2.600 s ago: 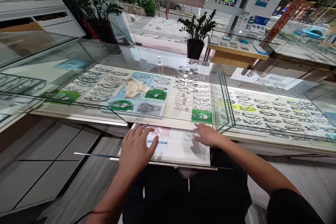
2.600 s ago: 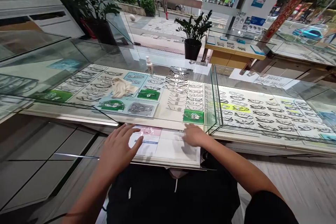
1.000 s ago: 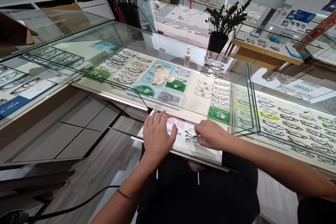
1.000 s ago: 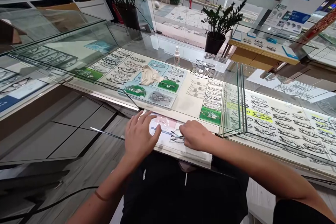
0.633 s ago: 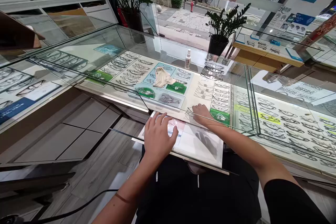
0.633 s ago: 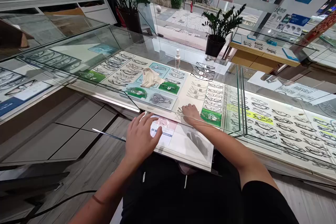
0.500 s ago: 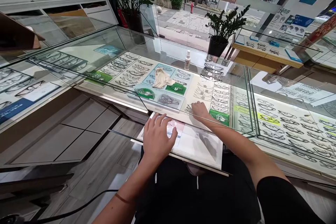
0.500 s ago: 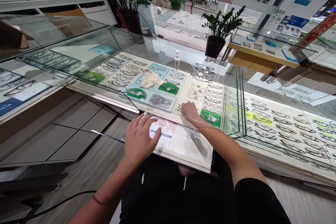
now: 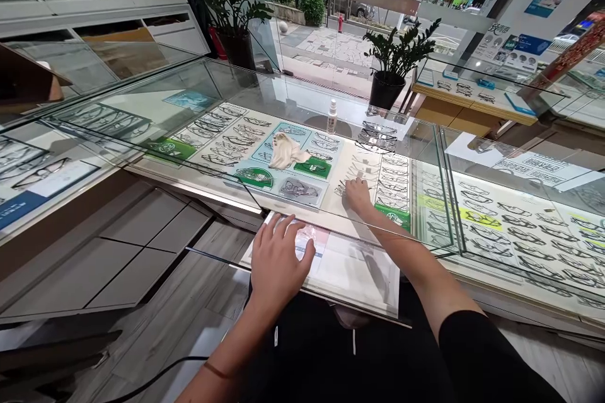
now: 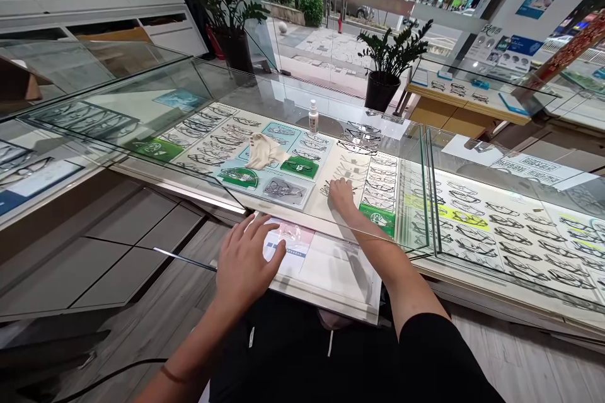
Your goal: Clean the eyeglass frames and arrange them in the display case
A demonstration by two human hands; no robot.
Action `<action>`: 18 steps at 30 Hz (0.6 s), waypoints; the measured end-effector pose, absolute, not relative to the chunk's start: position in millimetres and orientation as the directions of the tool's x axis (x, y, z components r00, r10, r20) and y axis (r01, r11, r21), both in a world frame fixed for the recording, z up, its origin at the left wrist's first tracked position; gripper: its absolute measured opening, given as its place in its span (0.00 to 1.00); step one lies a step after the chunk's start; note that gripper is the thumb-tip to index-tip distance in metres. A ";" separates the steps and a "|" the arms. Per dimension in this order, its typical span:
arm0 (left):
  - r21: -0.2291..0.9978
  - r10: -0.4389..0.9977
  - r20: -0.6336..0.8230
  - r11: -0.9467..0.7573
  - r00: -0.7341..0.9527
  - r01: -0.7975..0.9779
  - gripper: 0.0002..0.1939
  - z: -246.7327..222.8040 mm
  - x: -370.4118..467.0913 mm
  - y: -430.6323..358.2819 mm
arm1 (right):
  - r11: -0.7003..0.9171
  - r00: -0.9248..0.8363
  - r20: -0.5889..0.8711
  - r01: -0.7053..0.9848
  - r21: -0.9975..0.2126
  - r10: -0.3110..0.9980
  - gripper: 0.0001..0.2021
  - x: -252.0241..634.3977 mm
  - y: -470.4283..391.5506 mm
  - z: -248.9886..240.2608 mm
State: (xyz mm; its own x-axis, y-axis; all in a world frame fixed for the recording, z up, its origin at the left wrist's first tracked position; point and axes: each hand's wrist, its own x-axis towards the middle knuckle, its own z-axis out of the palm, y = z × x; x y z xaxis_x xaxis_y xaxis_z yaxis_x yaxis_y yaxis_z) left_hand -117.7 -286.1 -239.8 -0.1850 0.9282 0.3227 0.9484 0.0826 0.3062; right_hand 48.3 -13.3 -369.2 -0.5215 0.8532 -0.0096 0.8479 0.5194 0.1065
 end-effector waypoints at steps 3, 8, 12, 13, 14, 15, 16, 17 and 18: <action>0.306 0.928 0.325 0.080 -0.183 0.949 0.17 -239.7 -117.3 -285.4 | 0.537 -0.539 0.000 0.838 0.092 0.842 0.16 49.7 -17.6 -374.6; 0.311 0.930 0.316 0.083 -0.185 0.947 0.16 -239.8 -116.4 -284.4 | 0.557 -0.558 -0.008 0.829 0.056 0.830 0.14 52.1 -27.3 -380.3; 0.324 0.936 0.300 0.083 -0.185 0.943 0.16 -239.5 -116.3 -283.5 | 0.549 -0.548 -0.012 0.836 0.019 0.836 0.15 54.5 -30.0 -382.5; 0.326 0.936 0.299 0.082 -0.185 0.942 0.16 -239.3 -116.4 -283.4 | 0.546 -0.546 -0.013 0.838 0.007 0.838 0.16 55.4 -29.2 -382.7; 0.327 0.936 0.299 0.081 -0.185 0.942 0.15 -239.2 -116.5 -283.4 | 0.542 -0.542 -0.014 0.841 -0.006 0.841 0.17 56.4 -27.8 -382.8; 0.327 0.936 0.300 0.081 -0.184 0.942 0.15 -239.0 -116.6 -283.6 | 0.535 -0.536 -0.015 0.844 -0.020 0.844 0.18 57.6 -25.9 -383.0; 0.325 0.935 0.302 0.079 -0.183 0.943 0.15 -238.8 -116.8 -283.8 | 0.526 -0.527 -0.016 0.850 -0.034 0.850 0.17 59.0 -23.5 -383.1; 0.321 0.935 0.305 0.078 -0.181 0.944 0.15 -238.7 -116.9 -284.1 | 0.515 -0.516 -0.017 0.856 -0.046 0.856 0.16 60.4 -20.7 -383.3; 0.317 0.935 0.306 0.075 -0.177 0.946 0.15 -238.6 -117.0 -284.5 | 0.503 -0.504 -0.018 0.863 -0.056 0.863 0.15 61.9 -17.8 -383.7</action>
State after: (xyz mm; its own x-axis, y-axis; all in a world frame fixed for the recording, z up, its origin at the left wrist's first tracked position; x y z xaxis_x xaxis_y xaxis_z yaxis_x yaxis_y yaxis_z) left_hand -117.0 -284.5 -238.6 -0.1767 0.9353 0.3065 0.9455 0.0748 0.3169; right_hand 61.9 -17.8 -383.7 -0.5043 0.8633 -0.0176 0.8626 0.5028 -0.0562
